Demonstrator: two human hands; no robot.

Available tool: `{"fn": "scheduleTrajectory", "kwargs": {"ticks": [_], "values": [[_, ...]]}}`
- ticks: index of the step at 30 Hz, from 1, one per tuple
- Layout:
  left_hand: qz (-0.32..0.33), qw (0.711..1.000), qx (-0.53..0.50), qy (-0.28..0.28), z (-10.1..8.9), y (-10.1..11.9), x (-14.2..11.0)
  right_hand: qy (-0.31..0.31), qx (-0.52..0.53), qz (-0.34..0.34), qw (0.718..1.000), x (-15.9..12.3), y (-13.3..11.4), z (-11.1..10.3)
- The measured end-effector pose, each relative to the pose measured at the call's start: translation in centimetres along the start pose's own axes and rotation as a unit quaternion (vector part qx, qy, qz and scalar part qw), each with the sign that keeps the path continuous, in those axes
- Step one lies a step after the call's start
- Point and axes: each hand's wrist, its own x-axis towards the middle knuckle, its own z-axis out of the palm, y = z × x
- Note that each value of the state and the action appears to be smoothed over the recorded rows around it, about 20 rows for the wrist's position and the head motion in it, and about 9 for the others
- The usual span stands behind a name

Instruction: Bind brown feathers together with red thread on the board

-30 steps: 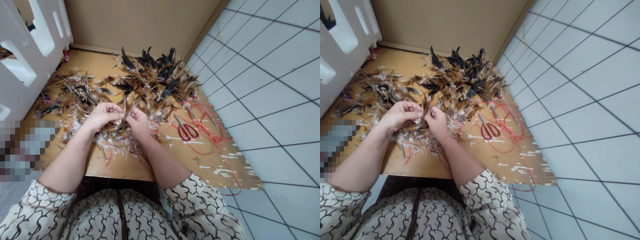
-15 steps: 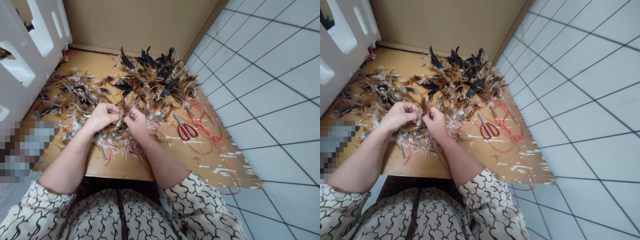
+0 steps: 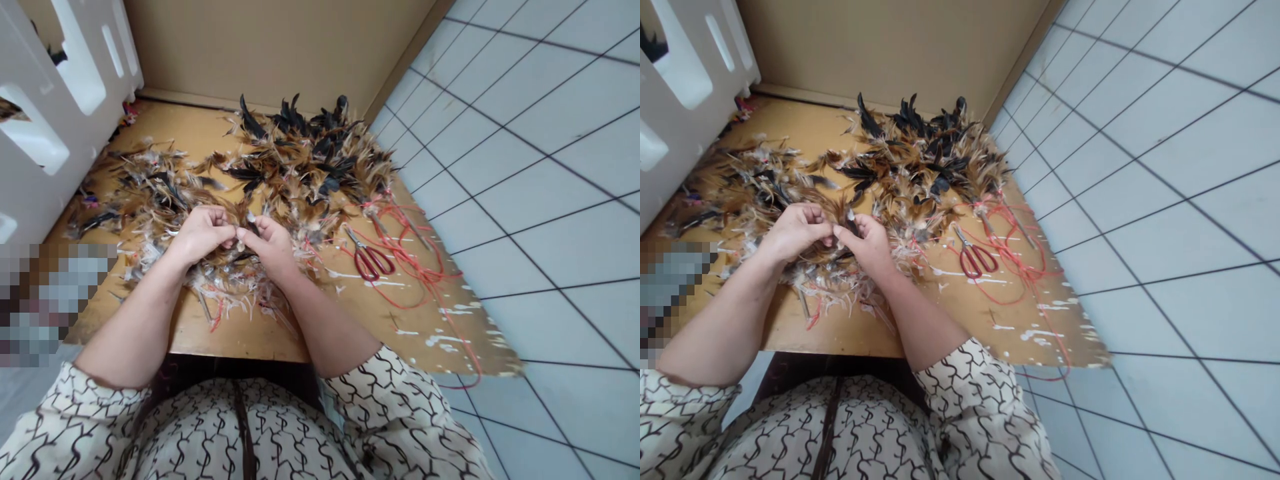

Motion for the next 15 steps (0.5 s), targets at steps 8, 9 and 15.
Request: {"fn": "scheduleTrajectory", "kwargs": {"ticks": [8, 9, 15], "values": [[-0.011, 0.998, -0.066, 0.021, 0.31, 0.21, -0.18, 0.012, 0.028, 0.033, 0.999, 0.29, 0.19, -0.08], [-0.016, 0.997, -0.076, 0.027, 0.33, 0.27, -0.19, 0.014, 0.033, 0.038, 0.999, 0.33, 0.26, -0.09], [-0.01, 0.993, -0.11, -0.029, 0.31, 0.38, -0.14, 0.022, -0.004, 0.001, 1.0, 0.05, 0.03, -0.14]]}}
